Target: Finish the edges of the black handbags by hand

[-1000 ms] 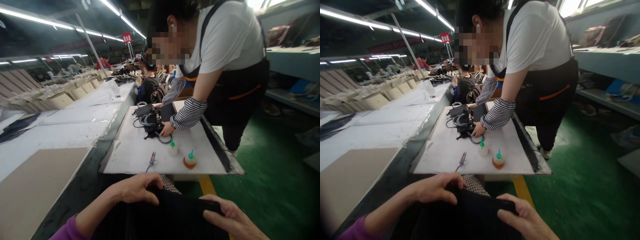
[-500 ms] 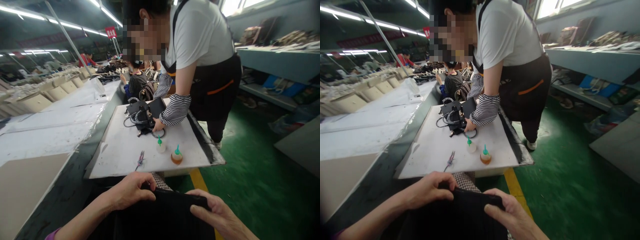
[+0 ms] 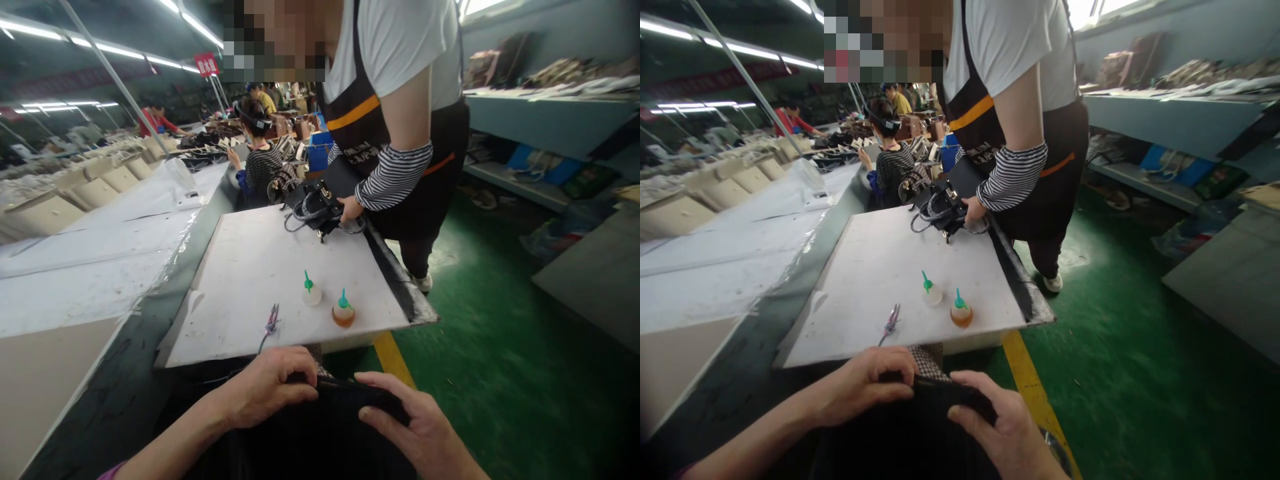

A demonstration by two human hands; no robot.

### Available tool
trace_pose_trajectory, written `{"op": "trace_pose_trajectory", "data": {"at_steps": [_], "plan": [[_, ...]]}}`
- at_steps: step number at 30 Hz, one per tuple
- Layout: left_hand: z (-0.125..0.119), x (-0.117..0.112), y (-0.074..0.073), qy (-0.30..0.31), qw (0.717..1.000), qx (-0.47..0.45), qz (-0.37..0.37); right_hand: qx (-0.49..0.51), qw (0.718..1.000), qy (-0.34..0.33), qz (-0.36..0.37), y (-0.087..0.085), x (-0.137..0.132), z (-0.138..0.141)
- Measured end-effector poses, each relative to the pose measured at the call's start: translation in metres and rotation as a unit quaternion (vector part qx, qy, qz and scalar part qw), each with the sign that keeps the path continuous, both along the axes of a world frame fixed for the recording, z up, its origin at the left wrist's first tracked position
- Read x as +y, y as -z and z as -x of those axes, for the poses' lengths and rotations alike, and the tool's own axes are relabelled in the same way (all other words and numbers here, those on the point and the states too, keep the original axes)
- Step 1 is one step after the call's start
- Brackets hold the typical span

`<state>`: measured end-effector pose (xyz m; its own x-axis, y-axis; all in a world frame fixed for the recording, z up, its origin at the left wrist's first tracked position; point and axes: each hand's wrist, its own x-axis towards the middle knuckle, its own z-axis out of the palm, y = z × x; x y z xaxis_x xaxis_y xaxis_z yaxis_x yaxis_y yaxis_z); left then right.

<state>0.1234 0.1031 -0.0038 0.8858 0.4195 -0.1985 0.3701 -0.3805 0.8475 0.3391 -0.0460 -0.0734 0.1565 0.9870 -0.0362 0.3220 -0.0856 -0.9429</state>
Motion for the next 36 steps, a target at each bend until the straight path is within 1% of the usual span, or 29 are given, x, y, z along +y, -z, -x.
{"op": "trace_pose_trajectory", "data": {"at_steps": [4,7,11,14,18,21,25,27,30,33,34,36], "plan": [[0.001,-0.001,-0.003,-0.031,0.999,0.01,0.032,0.012,1.0,-0.007,0.024,-0.008,0.002,0.002],[0.002,-0.002,-0.003,-0.053,0.997,0.051,0.015,0.031,0.998,-0.009,0.052,-0.011,0.002,0.004],[0.002,-0.002,-0.002,-0.073,0.993,0.095,-0.014,0.041,0.997,0.013,0.061,-0.006,0.0,0.006],[0.001,-0.001,-0.002,-0.074,0.992,0.098,-0.018,0.033,0.998,0.025,0.057,-0.003,-0.001,0.008],[0.001,0.0,0.0,-0.073,0.993,0.091,-0.01,0.014,0.998,0.038,0.046,-0.005,0.002,0.012],[0.002,0.001,0.001,-0.072,0.994,0.086,-0.009,0.001,0.997,0.063,0.045,-0.006,0.004,0.016],[0.002,0.002,0.0,-0.052,0.996,0.063,-0.023,0.013,0.995,0.081,0.049,-0.004,0.008,0.02],[0.0,0.001,0.0,-0.035,0.998,0.037,-0.023,0.023,0.996,0.066,0.055,-0.005,0.01,0.019],[-0.006,-0.003,0.002,-0.009,1.0,0.01,-0.021,0.037,0.997,0.006,0.069,-0.01,0.012,0.016],[-0.015,-0.007,0.006,-0.005,0.999,0.012,-0.039,0.027,0.995,-0.046,0.086,-0.014,0.01,0.013],[-0.017,-0.008,0.008,-0.008,0.999,0.009,-0.036,0.023,0.994,-0.053,0.092,-0.015,0.01,0.012],[-0.02,-0.009,0.009,-0.004,1.0,-0.014,0.002,0.02,0.993,-0.053,0.1,-0.015,0.008,0.012]]}}
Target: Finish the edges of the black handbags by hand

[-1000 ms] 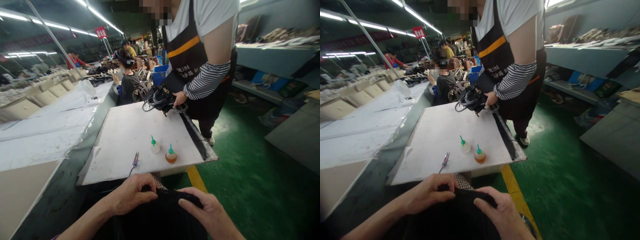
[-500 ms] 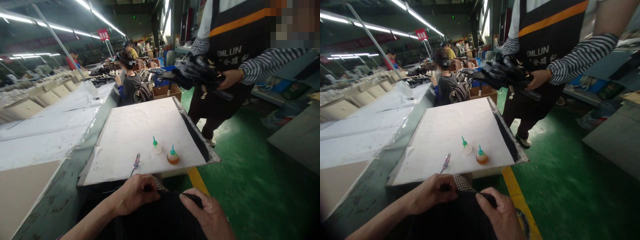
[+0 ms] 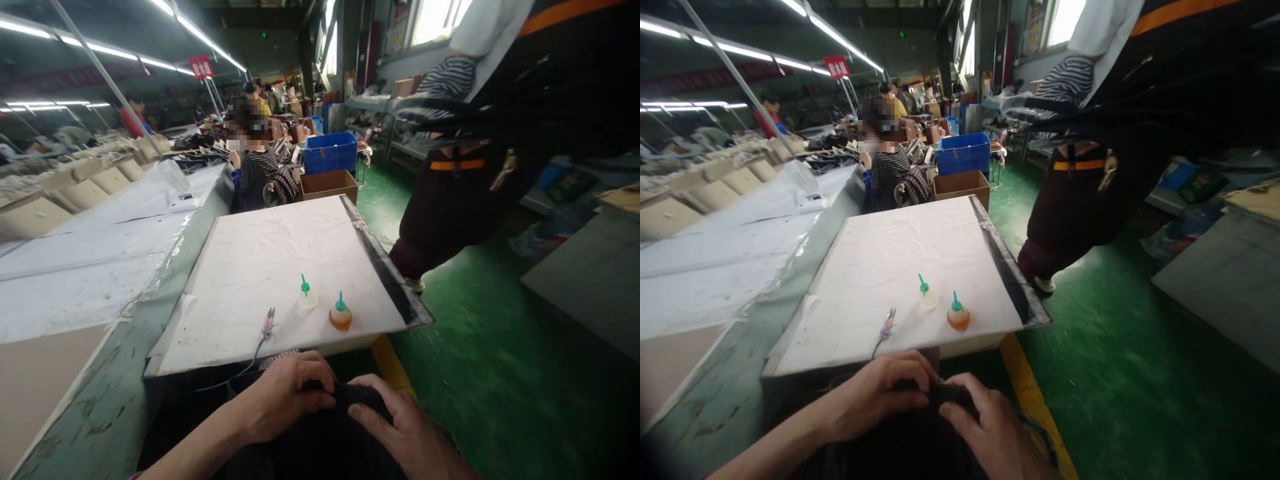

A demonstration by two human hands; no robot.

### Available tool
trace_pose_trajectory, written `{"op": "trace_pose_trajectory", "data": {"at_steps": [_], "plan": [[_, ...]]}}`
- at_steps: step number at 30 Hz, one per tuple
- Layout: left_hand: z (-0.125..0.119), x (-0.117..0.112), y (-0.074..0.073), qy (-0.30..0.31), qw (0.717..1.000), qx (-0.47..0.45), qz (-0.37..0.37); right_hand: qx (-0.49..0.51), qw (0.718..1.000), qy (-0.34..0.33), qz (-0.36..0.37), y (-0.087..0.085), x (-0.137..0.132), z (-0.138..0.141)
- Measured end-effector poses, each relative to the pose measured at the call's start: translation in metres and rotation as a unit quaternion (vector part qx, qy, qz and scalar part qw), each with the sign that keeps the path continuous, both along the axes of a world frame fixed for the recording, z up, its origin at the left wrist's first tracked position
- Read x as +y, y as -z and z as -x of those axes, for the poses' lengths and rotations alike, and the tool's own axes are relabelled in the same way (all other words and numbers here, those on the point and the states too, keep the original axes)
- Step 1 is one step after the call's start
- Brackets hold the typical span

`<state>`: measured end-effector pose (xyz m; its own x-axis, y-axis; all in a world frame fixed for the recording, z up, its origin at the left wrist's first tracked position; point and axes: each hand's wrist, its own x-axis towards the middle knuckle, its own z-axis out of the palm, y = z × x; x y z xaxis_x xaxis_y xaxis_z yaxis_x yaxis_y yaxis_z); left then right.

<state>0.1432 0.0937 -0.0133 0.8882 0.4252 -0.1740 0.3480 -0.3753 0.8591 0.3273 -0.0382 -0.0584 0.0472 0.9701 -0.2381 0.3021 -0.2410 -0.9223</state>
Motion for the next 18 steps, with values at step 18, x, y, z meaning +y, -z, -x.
{"op": "trace_pose_trajectory", "data": {"at_steps": [18], "plan": [[0.0037,-0.0013,-0.0081,-0.034,0.998,-0.013,0.049,0.083,0.996,0.007,-0.036,0.0034,-0.0026,-0.0015]]}}
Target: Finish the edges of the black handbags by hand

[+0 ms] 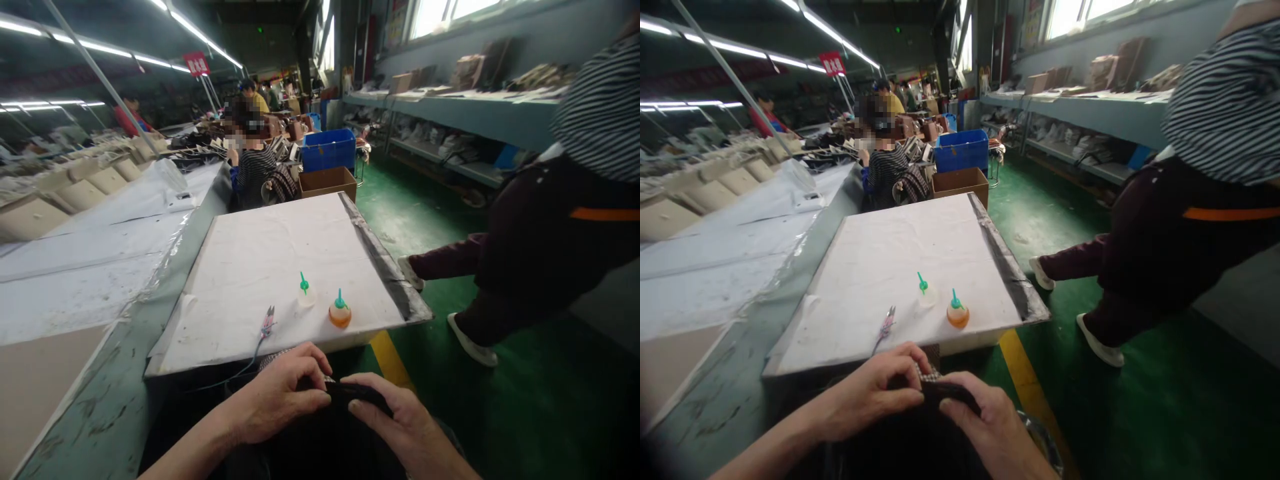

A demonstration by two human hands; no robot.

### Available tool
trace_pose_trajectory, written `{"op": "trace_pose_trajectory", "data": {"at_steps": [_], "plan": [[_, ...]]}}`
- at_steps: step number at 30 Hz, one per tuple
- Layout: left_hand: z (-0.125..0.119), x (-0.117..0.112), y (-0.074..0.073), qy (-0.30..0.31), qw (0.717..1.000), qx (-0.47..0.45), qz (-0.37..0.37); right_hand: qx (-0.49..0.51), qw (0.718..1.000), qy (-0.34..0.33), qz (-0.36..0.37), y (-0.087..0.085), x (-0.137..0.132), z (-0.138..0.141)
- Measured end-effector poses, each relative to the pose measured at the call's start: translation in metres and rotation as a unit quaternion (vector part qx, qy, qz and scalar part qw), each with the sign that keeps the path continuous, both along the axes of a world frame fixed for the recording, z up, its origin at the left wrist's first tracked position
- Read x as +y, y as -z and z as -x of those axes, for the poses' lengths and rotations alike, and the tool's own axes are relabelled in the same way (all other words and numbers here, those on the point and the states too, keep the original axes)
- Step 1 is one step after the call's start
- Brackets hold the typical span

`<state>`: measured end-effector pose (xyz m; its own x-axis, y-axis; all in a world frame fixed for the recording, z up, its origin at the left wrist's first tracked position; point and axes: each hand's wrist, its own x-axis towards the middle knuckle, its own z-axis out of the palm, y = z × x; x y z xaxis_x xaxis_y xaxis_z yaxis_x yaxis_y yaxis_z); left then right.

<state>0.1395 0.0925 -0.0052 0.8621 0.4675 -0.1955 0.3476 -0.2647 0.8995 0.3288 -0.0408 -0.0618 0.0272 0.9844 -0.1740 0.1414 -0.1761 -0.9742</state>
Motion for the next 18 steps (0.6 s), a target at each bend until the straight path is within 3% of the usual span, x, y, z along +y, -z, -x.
{"op": "trace_pose_trajectory", "data": {"at_steps": [7,18], "plan": [[-0.0047,-0.0048,0.0043,-0.051,0.999,0.015,-0.009,0.007,0.999,0.029,0.016,-0.0046,-0.0021,0.0014],[-0.007,-0.0102,-0.0001,-0.067,0.998,0.005,-0.019,-0.037,0.998,0.058,-0.013,-0.0013,-0.0022,0.0058]]}}
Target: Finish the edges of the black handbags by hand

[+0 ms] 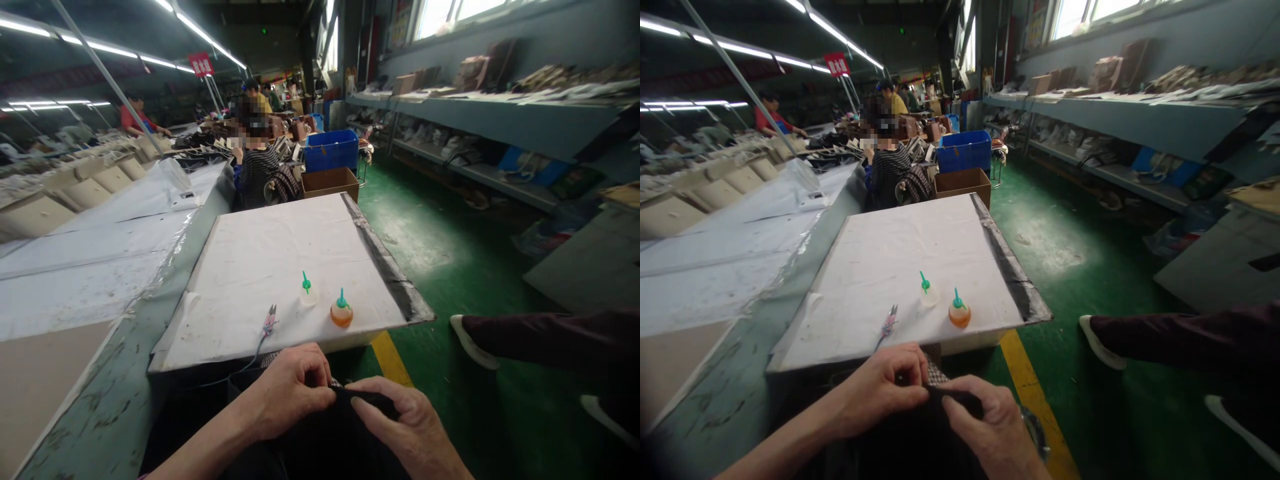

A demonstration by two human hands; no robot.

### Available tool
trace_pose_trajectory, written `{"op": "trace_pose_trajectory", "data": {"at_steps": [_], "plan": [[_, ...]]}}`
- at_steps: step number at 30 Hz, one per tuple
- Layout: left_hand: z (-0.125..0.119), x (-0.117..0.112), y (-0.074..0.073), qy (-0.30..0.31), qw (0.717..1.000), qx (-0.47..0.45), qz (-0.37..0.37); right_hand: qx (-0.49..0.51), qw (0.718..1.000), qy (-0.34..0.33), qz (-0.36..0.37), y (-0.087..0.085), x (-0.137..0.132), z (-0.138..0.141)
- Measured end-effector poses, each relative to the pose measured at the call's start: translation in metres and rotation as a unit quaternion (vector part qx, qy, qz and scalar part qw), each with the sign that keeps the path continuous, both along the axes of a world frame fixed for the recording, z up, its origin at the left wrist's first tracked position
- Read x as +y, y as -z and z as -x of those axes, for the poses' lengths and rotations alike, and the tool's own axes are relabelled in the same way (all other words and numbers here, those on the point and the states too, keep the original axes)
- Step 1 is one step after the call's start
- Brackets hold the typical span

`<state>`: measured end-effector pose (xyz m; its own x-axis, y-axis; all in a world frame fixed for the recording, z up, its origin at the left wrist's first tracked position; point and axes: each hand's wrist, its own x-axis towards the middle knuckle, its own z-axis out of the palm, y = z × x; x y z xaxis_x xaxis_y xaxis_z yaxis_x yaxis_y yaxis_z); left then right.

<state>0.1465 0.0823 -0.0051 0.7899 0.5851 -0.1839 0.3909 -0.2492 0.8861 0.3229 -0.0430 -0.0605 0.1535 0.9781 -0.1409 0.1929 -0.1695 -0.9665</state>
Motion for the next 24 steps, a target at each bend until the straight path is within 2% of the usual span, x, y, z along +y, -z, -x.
{"op": "trace_pose_trajectory", "data": {"at_steps": [4,7,11,14,18,24], "plan": [[0.0,-0.002,0.001,0.001,1.0,-0.016,-0.01,0.013,0.996,-0.074,0.042,-0.018,0.01,-0.002],[0.0,0.0,0.004,-0.003,0.999,-0.03,-0.011,-0.01,0.992,-0.117,0.037,-0.027,0.017,0.0],[0.011,0.005,0.003,-0.005,1.0,-0.021,0.011,0.014,0.996,-0.083,0.019,-0.022,0.017,0.003],[0.026,0.011,-0.001,-0.021,1.0,0.001,0.016,0.05,0.996,-0.062,0.045,-0.019,0.015,0.001],[0.041,0.017,-0.002,-0.035,0.999,0.02,-0.002,0.045,0.994,-0.07,0.07,-0.02,0.014,-0.003],[0.041,0.018,-0.002,-0.025,0.998,0.058,-0.03,0.048,0.993,-0.073,0.082,-0.022,0.013,-0.003]]}}
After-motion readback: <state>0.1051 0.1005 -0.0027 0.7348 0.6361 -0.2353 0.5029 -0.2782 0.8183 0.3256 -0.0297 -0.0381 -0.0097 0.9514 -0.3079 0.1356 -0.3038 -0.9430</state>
